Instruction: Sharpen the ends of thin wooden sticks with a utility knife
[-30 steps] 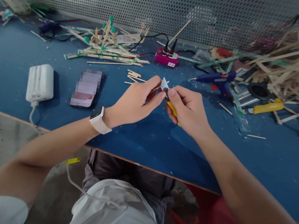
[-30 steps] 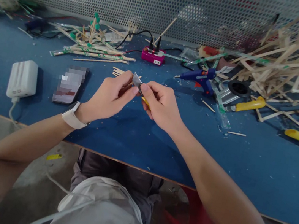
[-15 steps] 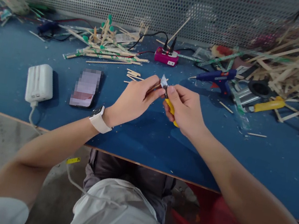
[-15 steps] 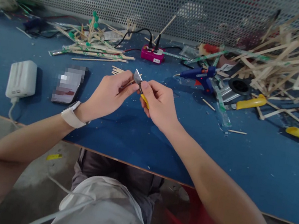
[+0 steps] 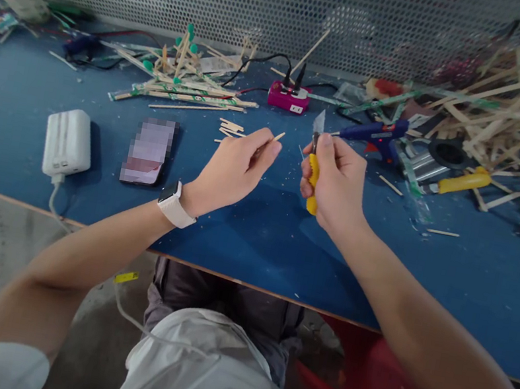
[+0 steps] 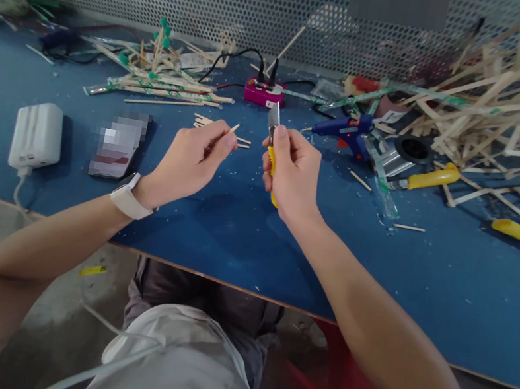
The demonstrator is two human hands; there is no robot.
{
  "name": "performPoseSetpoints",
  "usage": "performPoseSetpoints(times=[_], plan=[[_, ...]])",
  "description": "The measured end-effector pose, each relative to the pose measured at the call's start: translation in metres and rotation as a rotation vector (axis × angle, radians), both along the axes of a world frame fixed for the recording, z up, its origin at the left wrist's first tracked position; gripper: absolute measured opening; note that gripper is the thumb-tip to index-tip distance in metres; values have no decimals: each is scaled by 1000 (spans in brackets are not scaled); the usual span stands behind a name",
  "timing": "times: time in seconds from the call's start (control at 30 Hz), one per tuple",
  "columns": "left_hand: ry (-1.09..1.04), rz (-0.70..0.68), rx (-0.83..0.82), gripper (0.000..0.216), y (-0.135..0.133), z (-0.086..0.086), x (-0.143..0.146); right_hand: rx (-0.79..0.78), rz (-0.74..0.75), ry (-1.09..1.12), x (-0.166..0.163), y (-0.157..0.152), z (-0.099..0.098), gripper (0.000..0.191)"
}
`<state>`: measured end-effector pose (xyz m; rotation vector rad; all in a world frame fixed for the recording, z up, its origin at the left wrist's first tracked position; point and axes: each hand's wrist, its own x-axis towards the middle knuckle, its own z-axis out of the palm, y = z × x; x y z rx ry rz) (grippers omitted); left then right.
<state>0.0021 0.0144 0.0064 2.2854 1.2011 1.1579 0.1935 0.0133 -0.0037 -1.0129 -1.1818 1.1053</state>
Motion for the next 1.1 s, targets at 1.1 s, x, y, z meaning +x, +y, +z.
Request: performPoseSetpoints(times=[1.1], plan=[[83, 5, -26, 25, -4, 5, 2, -28, 232, -105, -4, -13, 5, 51]])
